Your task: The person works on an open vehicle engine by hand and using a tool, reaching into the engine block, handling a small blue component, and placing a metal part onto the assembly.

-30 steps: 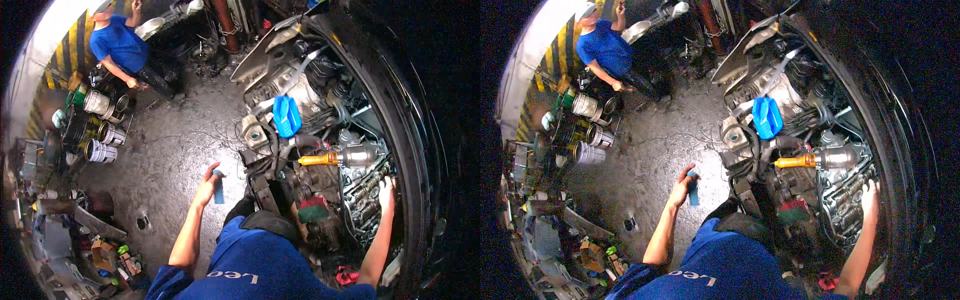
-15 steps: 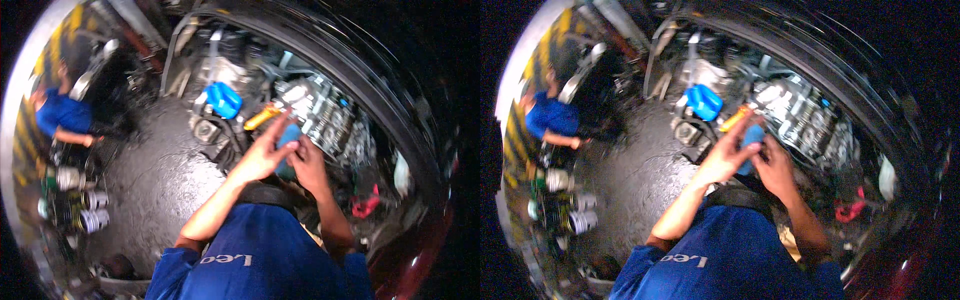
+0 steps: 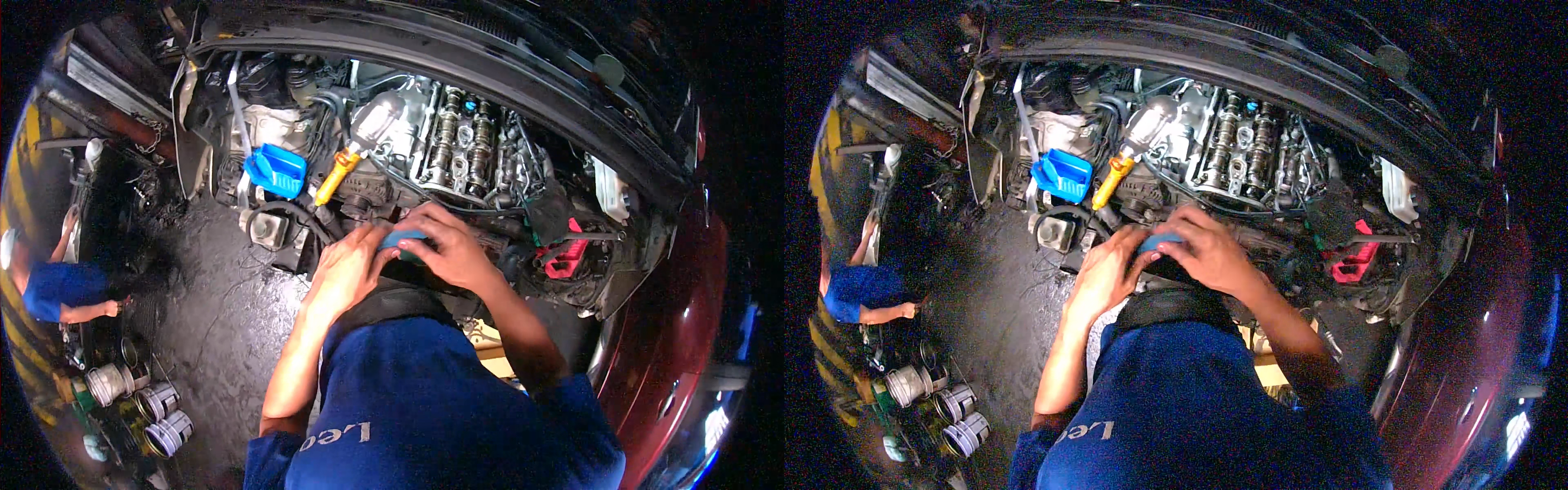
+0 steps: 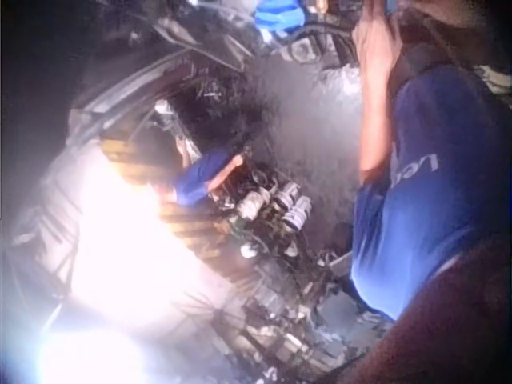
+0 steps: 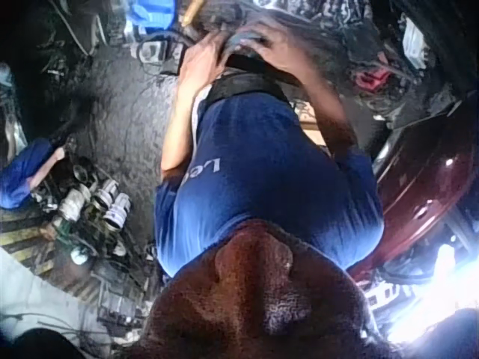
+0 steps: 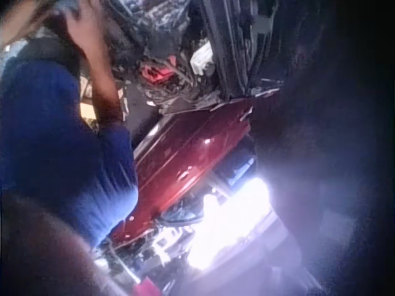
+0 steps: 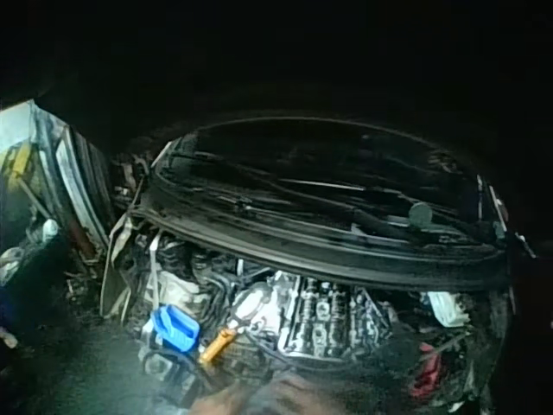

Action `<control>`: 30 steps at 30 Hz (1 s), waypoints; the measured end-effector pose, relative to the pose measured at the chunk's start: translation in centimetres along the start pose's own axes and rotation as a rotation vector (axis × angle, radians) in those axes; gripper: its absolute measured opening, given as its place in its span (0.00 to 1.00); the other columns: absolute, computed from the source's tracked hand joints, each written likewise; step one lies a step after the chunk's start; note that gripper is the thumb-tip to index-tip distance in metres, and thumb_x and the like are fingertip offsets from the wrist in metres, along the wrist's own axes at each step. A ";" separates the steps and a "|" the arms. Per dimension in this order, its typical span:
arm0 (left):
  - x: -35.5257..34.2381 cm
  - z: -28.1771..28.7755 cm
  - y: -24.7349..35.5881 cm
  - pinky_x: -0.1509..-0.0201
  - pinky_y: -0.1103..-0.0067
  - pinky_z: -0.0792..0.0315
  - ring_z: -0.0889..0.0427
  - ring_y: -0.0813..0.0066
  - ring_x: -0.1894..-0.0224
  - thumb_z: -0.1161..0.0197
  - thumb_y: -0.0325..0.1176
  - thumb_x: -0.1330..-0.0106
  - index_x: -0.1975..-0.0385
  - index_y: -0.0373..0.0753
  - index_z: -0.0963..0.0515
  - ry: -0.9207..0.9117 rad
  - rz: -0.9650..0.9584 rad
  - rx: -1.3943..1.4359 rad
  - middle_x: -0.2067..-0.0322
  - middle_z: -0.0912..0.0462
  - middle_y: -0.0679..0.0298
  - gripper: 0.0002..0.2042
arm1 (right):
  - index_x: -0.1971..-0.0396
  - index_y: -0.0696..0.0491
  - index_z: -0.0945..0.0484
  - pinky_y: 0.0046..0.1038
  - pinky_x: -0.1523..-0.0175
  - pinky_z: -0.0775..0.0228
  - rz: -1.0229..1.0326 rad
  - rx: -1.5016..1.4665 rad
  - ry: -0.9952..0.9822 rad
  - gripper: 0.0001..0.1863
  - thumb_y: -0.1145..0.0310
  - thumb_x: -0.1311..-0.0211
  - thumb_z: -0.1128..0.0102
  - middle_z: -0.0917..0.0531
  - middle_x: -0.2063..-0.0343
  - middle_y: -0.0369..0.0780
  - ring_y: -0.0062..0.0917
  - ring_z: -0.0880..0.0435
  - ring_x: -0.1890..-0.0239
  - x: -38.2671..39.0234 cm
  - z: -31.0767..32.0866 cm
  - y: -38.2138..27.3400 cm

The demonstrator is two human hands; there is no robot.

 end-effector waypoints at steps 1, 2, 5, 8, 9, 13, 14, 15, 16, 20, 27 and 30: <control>0.4 0.1 0.2 0.53 0.63 0.25 0.20 0.48 0.55 0.40 0.31 0.35 0.52 0.33 0.25 0.031 -0.024 -0.042 0.58 0.21 0.50 0.14 | 0.55 0.53 0.21 0.33 0.47 0.28 0.017 0.024 -0.028 0.15 0.64 0.40 0.35 0.21 0.57 0.43 0.38 0.20 0.51 -0.1 -0.4 -0.5; 0.5 -0.1 -0.1 0.53 0.63 0.25 0.20 0.48 0.55 0.40 0.31 0.35 0.52 0.33 0.25 0.030 -0.028 -0.037 0.58 0.21 0.50 0.14 | 0.56 0.53 0.22 0.35 0.49 0.28 0.035 0.047 -0.056 0.15 0.63 0.39 0.36 0.21 0.59 0.44 0.40 0.20 0.53 -0.1 -0.8 -0.9; 1.4 -0.2 0.0 0.54 0.65 0.24 0.20 0.54 0.56 0.39 0.25 0.46 0.55 0.33 0.24 0.068 -0.146 -0.238 0.59 0.21 0.54 0.16 | 0.56 0.53 0.22 0.36 0.53 0.26 0.038 0.127 -0.113 0.14 0.62 0.37 0.39 0.20 0.62 0.44 0.42 0.19 0.57 0.0 -2.1 -0.2; 1.5 -0.7 -0.5 0.54 0.64 0.25 0.20 0.53 0.55 0.39 0.24 0.47 0.55 0.35 0.22 0.032 -0.122 -0.272 0.59 0.20 0.56 0.17 | 0.59 0.55 0.21 0.36 0.55 0.26 0.065 0.159 -0.134 0.11 0.64 0.37 0.40 0.19 0.65 0.43 0.42 0.18 0.60 0.0 -3.0 -0.5; 1.5 -0.1 -0.3 0.56 0.65 0.24 0.19 0.53 0.58 0.39 0.24 0.43 0.60 0.35 0.20 0.111 -0.130 -0.254 0.62 0.18 0.56 0.11 | 0.61 0.56 0.20 0.36 0.56 0.26 0.096 0.173 -0.075 0.10 0.66 0.37 0.41 0.18 0.66 0.43 0.41 0.18 0.62 -0.3 -2.8 -0.9; 1.1 0.8 -1.7 0.62 0.70 0.25 0.16 0.55 0.68 0.38 0.29 0.36 0.66 0.33 0.18 0.324 -0.048 0.136 0.70 0.15 0.55 0.06 | 0.68 0.58 0.19 0.34 0.57 0.27 0.031 -0.117 0.153 0.08 0.68 0.36 0.42 0.16 0.69 0.43 0.37 0.18 0.65 -0.5 -2.2 0.1; 1.1 0.5 -1.7 0.62 0.70 0.25 0.16 0.55 0.68 0.38 0.29 0.36 0.66 0.33 0.18 0.327 -0.043 0.130 0.70 0.15 0.55 0.06 | 0.68 0.58 0.19 0.34 0.57 0.27 0.036 -0.124 0.151 0.08 0.68 0.36 0.42 0.16 0.69 0.43 0.37 0.18 0.65 -0.6 -2.7 -0.2; 1.0 0.4 -2.3 0.62 0.71 0.25 0.16 0.60 0.69 0.37 0.30 0.35 0.65 0.32 0.18 0.388 0.025 0.259 0.69 0.15 0.55 0.07 | 0.67 0.58 0.19 0.32 0.56 0.27 -0.042 -0.166 0.221 0.08 0.68 0.36 0.41 0.16 0.69 0.43 0.36 0.17 0.64 -0.7 -2.5 0.2; 0.9 0.3 -2.9 0.62 0.73 0.25 0.15 0.65 0.69 0.37 0.30 0.35 0.63 0.32 0.18 0.446 0.093 0.389 0.68 0.15 0.56 0.08 | 0.67 0.59 0.19 0.31 0.56 0.27 -0.120 -0.208 0.292 0.09 0.68 0.36 0.41 0.16 0.69 0.43 0.34 0.17 0.64 -0.6 -2.3 0.6; 0.5 -3.3 -5.1 0.66 0.80 0.24 0.18 0.76 0.70 0.41 0.31 0.30 0.65 0.31 0.17 0.441 0.283 0.956 0.70 0.14 0.60 0.09 | 0.66 0.60 0.19 0.26 0.62 0.27 -0.361 -0.532 0.499 0.11 0.66 0.34 0.41 0.16 0.71 0.39 0.23 0.18 0.70 1.0 -3.9 2.5; 5.5 -0.1 -18.3 0.62 0.76 0.19 0.16 0.68 0.64 0.46 0.35 0.29 0.54 0.28 0.25 0.934 0.419 1.366 0.61 0.17 0.53 0.15 | 0.59 0.55 0.21 0.21 0.70 0.32 -0.442 -0.993 0.983 0.09 0.66 0.33 0.41 0.19 0.69 0.35 0.17 0.24 0.73 5.2 1.5 10.0; 10.2 0.4 -24.4 0.65 0.76 0.18 0.16 0.69 0.67 0.41 0.35 0.29 0.52 0.30 0.24 0.998 0.499 1.271 0.61 0.16 0.54 0.15 | 0.54 0.54 0.21 0.20 0.70 0.33 -0.558 -0.806 0.834 0.13 0.62 0.31 0.42 0.22 0.71 0.33 0.16 0.25 0.73 5.2 6.2 11.0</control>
Point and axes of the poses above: each hand's wrist, its own x-axis away from the middle knuckle, its own z-axis out of the back of the hand, y = z × x, the point moved 8 cm from there along -x, towards the middle knuckle
